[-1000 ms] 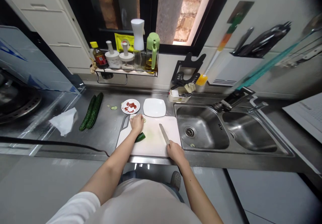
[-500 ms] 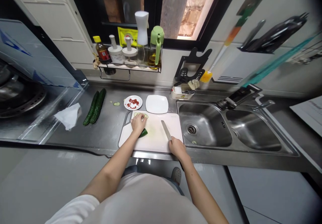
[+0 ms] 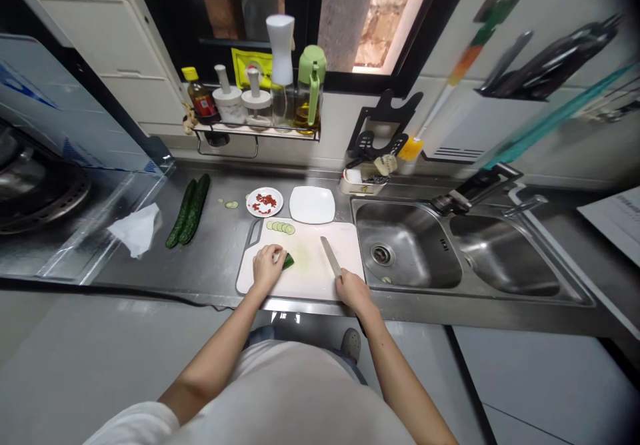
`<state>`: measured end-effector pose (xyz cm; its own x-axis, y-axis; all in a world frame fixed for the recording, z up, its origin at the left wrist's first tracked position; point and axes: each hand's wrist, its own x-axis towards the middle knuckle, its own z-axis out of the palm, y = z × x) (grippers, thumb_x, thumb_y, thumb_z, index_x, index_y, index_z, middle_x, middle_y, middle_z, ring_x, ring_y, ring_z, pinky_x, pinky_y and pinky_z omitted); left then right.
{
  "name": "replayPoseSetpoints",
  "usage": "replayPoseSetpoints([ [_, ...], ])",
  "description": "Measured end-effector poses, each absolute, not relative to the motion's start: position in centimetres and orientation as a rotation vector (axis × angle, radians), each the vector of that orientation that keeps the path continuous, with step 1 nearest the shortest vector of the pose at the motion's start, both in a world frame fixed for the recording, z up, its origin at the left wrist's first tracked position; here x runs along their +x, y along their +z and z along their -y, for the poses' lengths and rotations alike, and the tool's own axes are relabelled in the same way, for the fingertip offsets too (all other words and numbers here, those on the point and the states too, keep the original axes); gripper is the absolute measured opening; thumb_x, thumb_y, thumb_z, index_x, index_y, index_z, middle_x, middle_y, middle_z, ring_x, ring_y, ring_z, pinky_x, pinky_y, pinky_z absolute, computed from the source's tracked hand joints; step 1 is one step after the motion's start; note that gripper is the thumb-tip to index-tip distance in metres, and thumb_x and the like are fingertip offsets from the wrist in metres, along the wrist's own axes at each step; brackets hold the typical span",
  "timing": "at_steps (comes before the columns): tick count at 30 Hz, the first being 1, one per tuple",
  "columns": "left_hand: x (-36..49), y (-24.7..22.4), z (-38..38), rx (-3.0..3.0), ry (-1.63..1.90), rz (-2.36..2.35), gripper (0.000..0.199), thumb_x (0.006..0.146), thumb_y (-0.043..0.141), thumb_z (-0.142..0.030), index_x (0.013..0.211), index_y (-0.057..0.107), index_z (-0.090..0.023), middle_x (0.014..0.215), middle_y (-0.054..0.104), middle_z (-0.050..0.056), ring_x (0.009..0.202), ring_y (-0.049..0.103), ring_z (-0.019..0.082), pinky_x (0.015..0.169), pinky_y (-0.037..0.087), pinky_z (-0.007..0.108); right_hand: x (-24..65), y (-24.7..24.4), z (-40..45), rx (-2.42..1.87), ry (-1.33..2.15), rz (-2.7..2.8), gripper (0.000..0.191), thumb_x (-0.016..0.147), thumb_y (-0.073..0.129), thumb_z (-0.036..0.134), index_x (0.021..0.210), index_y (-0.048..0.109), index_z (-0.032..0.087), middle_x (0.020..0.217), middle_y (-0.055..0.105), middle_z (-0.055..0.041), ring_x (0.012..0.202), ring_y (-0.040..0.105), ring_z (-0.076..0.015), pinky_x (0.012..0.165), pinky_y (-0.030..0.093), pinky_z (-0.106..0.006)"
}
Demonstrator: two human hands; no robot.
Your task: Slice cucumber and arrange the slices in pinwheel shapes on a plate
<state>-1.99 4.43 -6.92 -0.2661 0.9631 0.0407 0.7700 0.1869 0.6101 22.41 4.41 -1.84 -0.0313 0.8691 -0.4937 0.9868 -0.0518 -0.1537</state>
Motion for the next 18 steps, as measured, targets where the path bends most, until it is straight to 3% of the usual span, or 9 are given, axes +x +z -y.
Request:
replayPoseSetpoints([
  [7,-1.9,-7.5,-2.2,1.784,0.745,-1.945,0.03,0.088,0.056,-0.037,0.115,0.063,-0.025,0.114,0.066,0.006,0.106,0.059,0.021,0.094,0.043,0.034,22.3,-1.6,-4.5,1.994,-0.681,-1.974,0.035,0.094,0.034,0.025,0.114,0.061,0.015,0.111,0.068,-0.0168,0.105,0.064,-0.0254,0.08,0.045,-0.032],
  [18,-2.4,-8.4,-2.3,1.808,0.85,-1.866,0.027,0.089,0.056,-0.034,0.113,0.063,-0.024,0.115,0.066,0.006,0.11,0.057,0.019,0.099,0.044,0.033,22.1,-1.7,-4.7,1.996,-0.684,-1.969,0.036,0.093,0.033,0.025,0.114,0.061,0.015,0.11,0.069,-0.017,0.104,0.065,-0.0263,0.081,0.045,-0.033],
])
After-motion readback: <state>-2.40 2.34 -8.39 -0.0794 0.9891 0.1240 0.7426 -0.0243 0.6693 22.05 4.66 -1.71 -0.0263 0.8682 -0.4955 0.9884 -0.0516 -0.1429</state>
